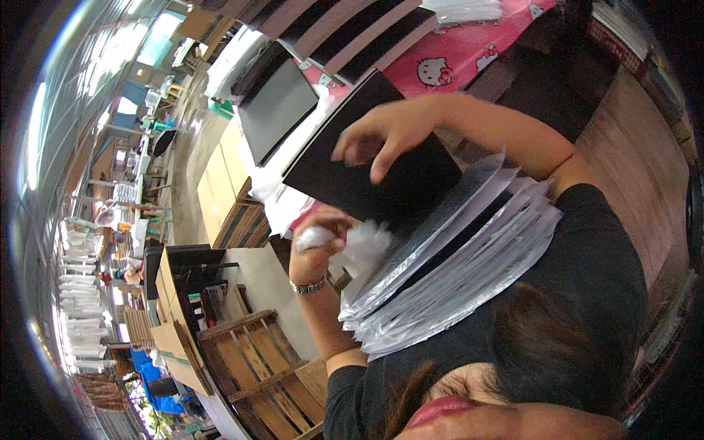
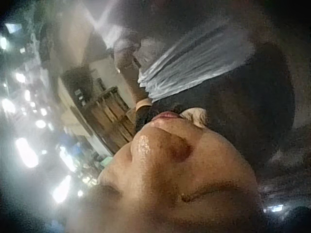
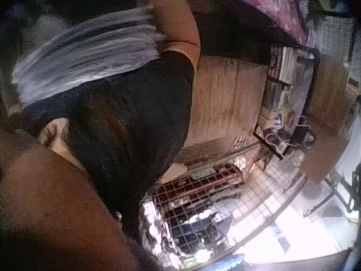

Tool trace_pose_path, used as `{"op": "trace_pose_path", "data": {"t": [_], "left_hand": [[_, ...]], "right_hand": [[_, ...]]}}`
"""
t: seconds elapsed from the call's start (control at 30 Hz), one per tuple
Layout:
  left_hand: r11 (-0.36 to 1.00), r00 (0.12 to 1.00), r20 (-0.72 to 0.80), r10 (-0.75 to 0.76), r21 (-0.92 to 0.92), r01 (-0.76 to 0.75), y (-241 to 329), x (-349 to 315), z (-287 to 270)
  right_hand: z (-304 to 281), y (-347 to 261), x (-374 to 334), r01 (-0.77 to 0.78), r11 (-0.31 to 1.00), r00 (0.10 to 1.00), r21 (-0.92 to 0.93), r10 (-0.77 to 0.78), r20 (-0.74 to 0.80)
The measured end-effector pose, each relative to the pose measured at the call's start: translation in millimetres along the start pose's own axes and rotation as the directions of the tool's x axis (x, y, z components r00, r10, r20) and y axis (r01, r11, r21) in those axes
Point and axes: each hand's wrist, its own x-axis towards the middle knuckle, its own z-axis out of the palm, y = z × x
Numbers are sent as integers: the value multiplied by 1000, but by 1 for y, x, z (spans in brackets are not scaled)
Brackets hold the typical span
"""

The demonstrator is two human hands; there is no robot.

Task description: The person places paper bags into clear plastic sleeves by hand, sliding them into a stack.

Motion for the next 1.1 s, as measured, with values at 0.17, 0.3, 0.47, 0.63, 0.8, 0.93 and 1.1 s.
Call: {"op": "trace_pose_path", "data": {"t": [0.17,0.3,0.47,0.63,0.8,0.93,1.1], "left_hand": [[874,806,-404,433,-31,-485,48,45,64],[874,775,-508,376,-85,-479,41,46,54],[936,767,-556,318,57,-347,20,57,58],[885,703,-548,453,369,-283,2,57,52],[971,727,-652,217,64,-232,16,61,66],[969,761,-608,224,57,-240,17,64,63],[955,749,-611,255,36,-295,13,63,56]], "right_hand": [[39,-42,30,-22,982,961,-186,-30,-273],[26,-37,24,80,991,848,110,-9,-530],[42,-43,21,1,994,799,-109,-66,-598],[43,-52,17,-88,989,774,-121,-9,-633],[27,-45,9,-68,996,846,59,89,-527],[26,-37,9,-12,996,891,83,49,-452],[26,-36,9,-57,983,880,177,133,-457]]}}
